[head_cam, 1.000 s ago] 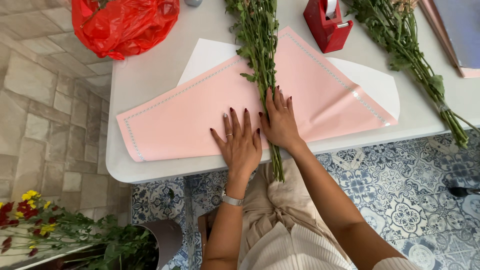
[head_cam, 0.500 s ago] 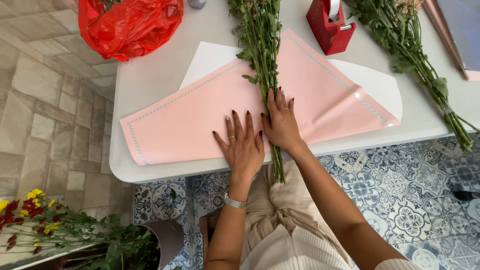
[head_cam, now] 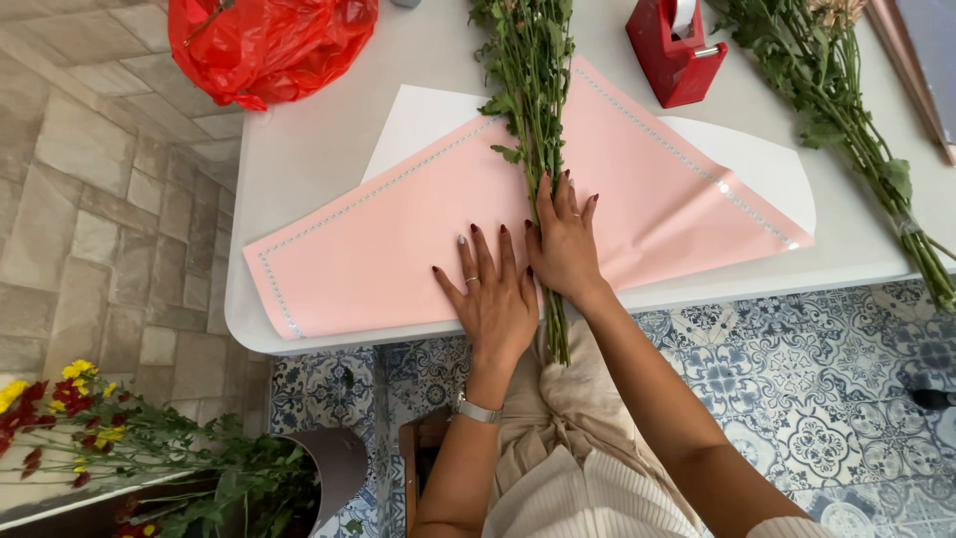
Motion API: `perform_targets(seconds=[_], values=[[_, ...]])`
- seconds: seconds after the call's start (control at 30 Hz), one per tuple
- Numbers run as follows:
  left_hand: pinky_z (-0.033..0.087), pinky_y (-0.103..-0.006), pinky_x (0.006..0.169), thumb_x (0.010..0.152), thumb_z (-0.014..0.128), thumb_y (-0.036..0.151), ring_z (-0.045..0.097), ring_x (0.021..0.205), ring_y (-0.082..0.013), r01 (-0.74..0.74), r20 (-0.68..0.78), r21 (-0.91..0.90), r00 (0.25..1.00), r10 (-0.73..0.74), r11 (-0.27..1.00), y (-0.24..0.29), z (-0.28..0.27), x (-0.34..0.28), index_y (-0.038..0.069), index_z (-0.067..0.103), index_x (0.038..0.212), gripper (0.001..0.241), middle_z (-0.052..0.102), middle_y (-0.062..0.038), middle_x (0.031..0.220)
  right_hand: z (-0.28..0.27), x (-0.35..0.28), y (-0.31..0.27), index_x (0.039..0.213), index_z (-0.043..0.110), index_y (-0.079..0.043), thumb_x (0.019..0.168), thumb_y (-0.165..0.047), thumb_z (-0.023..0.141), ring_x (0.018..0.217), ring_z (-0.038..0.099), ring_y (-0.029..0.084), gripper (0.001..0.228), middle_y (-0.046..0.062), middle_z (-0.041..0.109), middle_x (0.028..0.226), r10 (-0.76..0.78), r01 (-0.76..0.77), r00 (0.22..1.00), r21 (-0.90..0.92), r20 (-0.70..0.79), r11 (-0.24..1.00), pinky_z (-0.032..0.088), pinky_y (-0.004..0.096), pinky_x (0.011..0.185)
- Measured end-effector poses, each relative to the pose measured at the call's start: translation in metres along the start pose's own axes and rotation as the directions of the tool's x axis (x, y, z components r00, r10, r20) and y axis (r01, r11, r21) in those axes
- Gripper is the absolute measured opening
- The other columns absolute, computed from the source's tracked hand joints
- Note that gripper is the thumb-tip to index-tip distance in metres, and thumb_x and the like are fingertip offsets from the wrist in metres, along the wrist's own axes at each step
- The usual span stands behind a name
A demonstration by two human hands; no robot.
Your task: The person wraps a floral bouquet using paper and adhesive tape, first layering and folding the paper on a table before placing the flowers, then rolling the paper around the stems and securing the wrap with tape.
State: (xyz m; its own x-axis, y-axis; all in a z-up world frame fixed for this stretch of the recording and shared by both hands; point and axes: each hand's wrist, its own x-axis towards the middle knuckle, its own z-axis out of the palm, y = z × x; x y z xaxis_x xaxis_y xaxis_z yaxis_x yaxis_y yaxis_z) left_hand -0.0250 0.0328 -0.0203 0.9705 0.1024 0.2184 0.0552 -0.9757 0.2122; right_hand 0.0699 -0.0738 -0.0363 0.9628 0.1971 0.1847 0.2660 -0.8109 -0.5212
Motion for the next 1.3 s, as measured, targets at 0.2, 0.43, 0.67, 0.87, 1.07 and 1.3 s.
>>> perform_targets(seconds=[0.2,0.43,0.67,0.87,1.07,1.3], values=[[-0.002,-0.0769,0.114,0.102,0.043,0.039,0.014,0.156,-0.0405,-0.012,-0.071,-0.006,0.997,0.012,1.0,0.0,0.005,0.0,0.015,0.032,0.16,0.064,0.021,-0.023,0.167,-0.005,-0.001,-0.004,0.164,0.019,-0.003,0.103,-0.025,0.051,0.155,0.018,0.047,0.073,0.03,0.01,0.168,0.004,-0.004,1.0,0.028,0.015,1.0,0.005,0.068,0.122],[0.003,-0.0748,0.116,0.1,0.051,0.032,0.024,0.153,-0.0406,-0.04,-0.157,-0.161,0.988,0.015,0.986,-0.018,-0.019,-0.008,0.009,0.039,0.157,0.062,0.03,-0.024,0.164,0.001,-0.002,0.0,0.164,0.019,-0.002,0.104,-0.02,0.045,0.155,0.02,0.043,0.068,0.023,0.015,0.171,-0.047,0.048,0.999,-0.04,0.018,0.998,0.005,0.07,0.12],[-0.007,-0.0782,0.111,0.094,0.072,0.037,-0.007,0.153,-0.0496,0.499,-0.322,-0.539,0.623,-0.713,0.679,-0.143,-0.021,-0.037,0.004,0.009,0.164,0.099,0.004,-0.027,0.169,0.006,-0.004,0.0,0.164,0.023,-0.007,0.104,-0.022,0.046,0.154,0.021,0.044,0.066,0.014,0.018,0.171,-0.033,0.032,0.999,-0.079,-0.01,0.996,0.005,0.07,0.121],[0.015,-0.0685,0.111,0.09,0.086,0.014,0.009,0.137,-0.0421,0.259,-0.292,-0.865,0.434,-0.852,0.429,-0.146,-0.018,-0.046,0.01,0.021,0.153,0.09,0.011,-0.02,0.151,0.005,-0.003,-0.004,0.165,0.023,-0.012,0.104,-0.022,0.046,0.154,0.02,0.042,0.065,0.01,0.016,0.172,0.008,-0.006,1.0,-0.097,0.02,0.995,0.004,0.07,0.121],[0.033,-0.036,0.085,0.083,0.092,0.022,0.026,0.095,-0.0165,0.187,-0.124,-0.965,0.287,-0.95,0.182,-0.139,0.024,-0.044,0.009,0.037,0.119,0.067,0.026,-0.006,0.116,-0.001,0.0,-0.004,0.165,0.022,-0.014,0.103,-0.023,0.046,0.154,0.02,0.044,0.067,0.01,0.013,0.173,0.005,0.002,0.998,-0.108,0.062,0.994,0.005,0.072,0.12],[0.038,-0.0428,0.097,0.089,0.085,0.02,0.031,0.11,-0.0214,0.112,0.018,-0.994,0.208,-0.978,0.006,-0.093,-0.016,-0.034,0.017,0.05,0.135,0.058,0.025,-0.009,0.133,0.002,-0.002,0.0,0.165,0.02,-0.013,0.103,-0.022,0.045,0.152,0.021,0.047,0.068,0.012,0.013,0.173,-0.022,0.027,0.998,-0.094,0.059,0.995,0.005,0.075,0.118]])
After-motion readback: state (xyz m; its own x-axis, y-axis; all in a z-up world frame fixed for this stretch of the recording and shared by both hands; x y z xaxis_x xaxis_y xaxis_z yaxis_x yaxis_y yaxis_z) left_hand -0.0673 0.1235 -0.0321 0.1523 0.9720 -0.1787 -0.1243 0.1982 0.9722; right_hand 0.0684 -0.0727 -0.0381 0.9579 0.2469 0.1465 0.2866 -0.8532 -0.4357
